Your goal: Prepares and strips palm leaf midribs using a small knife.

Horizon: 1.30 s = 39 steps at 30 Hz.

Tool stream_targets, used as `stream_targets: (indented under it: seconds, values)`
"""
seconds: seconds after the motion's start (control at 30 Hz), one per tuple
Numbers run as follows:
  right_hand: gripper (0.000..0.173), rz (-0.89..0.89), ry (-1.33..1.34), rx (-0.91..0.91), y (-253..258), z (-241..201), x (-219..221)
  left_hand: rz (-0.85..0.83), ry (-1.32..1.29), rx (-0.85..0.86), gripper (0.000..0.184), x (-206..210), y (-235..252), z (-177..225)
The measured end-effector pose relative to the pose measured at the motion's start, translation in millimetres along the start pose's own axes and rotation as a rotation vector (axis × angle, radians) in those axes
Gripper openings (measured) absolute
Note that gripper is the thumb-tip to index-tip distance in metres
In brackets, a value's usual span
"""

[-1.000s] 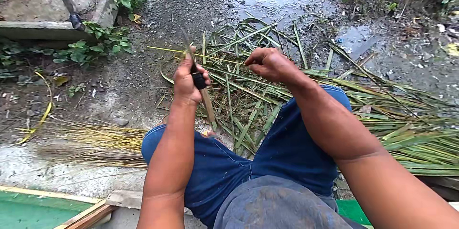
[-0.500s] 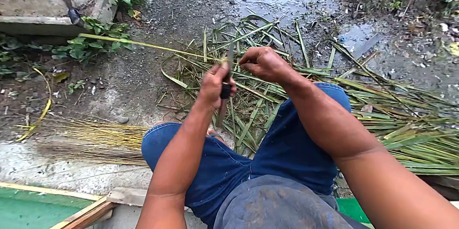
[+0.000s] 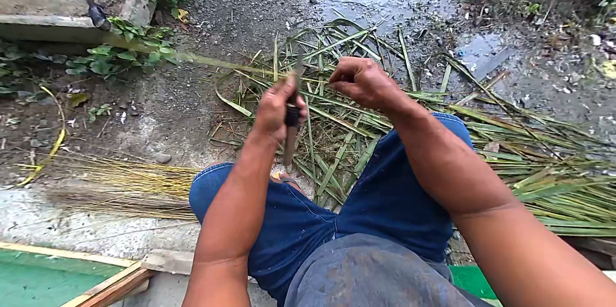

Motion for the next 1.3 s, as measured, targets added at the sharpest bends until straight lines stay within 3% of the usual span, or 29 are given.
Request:
stream_targets:
  seconds: [0.1, 0.27, 0.43, 0.57, 0.63, 0.67, 0.73, 0.8, 0.83, 0.93, 1.03, 1.07, 1.2, 1.3]
  values:
    - [0.011, -0.015, 0.03, 0.027, -5.9, 9.8, -13.5, 0.145, -0.088, 0.138, 0.036, -49.7, 6.9, 31.9]
    - [0.01, -0.058, 0.002, 0.028, -11.0, 21.7, -29.1, 0.161, -0.119, 0.202, 0.036, -55.3, 1.5, 44.2]
    - [0.013, -0.07, -0.045, -0.012, -33.5, 31.9, -66.4, 0.327, -0.197, 0.317, 0.038, -115.9, -11.5, 79.0]
    - [0.014, 0.069, -0.115, 0.173, -63.5, 61.2, -112.9, 0.555, -0.302, 0.339, 0.032, -164.1, -28.5, 81.3]
    - [0.018, 0.216, -0.101, 0.303, -75.4, 80.8, -131.0, 0.658, -0.147, 0.296, 0.032, -168.9, -35.0, 75.3]
    - [0.02, 0.275, -0.098, 0.333, -77.6, 82.5, -135.3, 0.655, 0.092, 0.236, 0.031, -160.5, -33.8, 70.6]
    - [0.024, 0.306, -0.104, 0.351, -75.6, 75.7, -133.4, 0.451, 0.825, -0.013, 0.038, -132.0, -14.1, 40.8]
    - [0.025, 0.265, -0.111, 0.351, -72.2, 67.0, -118.7, 0.168, 1.438, -0.328, 0.073, -119.4, 4.6, -25.7]
    - [0.025, 0.247, -0.121, 0.34, -67.1, 61.7, -113.0, 0.096, 1.604, -0.408, 0.085, -119.4, 8.3, -49.8]
    - [0.024, 0.193, -0.148, 0.321, -56.9, 52.9, -102.7, 0.047, 1.665, -0.474, 0.101, -118.0, 15.0, -70.9]
    - [0.024, 0.142, -0.176, 0.334, -55.1, 57.6, -98.0, 0.04, 1.611, -0.439, 0.096, -115.2, 17.8, -71.4]
    - [0.024, 0.121, -0.194, 0.352, -53.5, 60.9, -96.5, -0.001, 1.67, -0.439, 0.091, -111.7, 17.1, -73.3]
    - [0.025, -0.087, -0.312, 0.427, -46.0, 77.9, -78.5, -0.287, 1.994, -0.423, 0.04, -86.8, 9.5, -83.9]
    - [0.022, -0.225, -0.4, 0.424, -40.0, 96.6, -61.4, -0.339, 2.072, -0.252, 0.046, -68.8, 10.1, -52.2]
Point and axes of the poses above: each hand's wrist, its own y-axis towards the middle knuckle, its own x-axis out of the palm, z = x × y, the point moved 9 cm from there along y, towards the middle knuckle, and after that the axes turned 1 degree about -z, right-handed, at the moved point
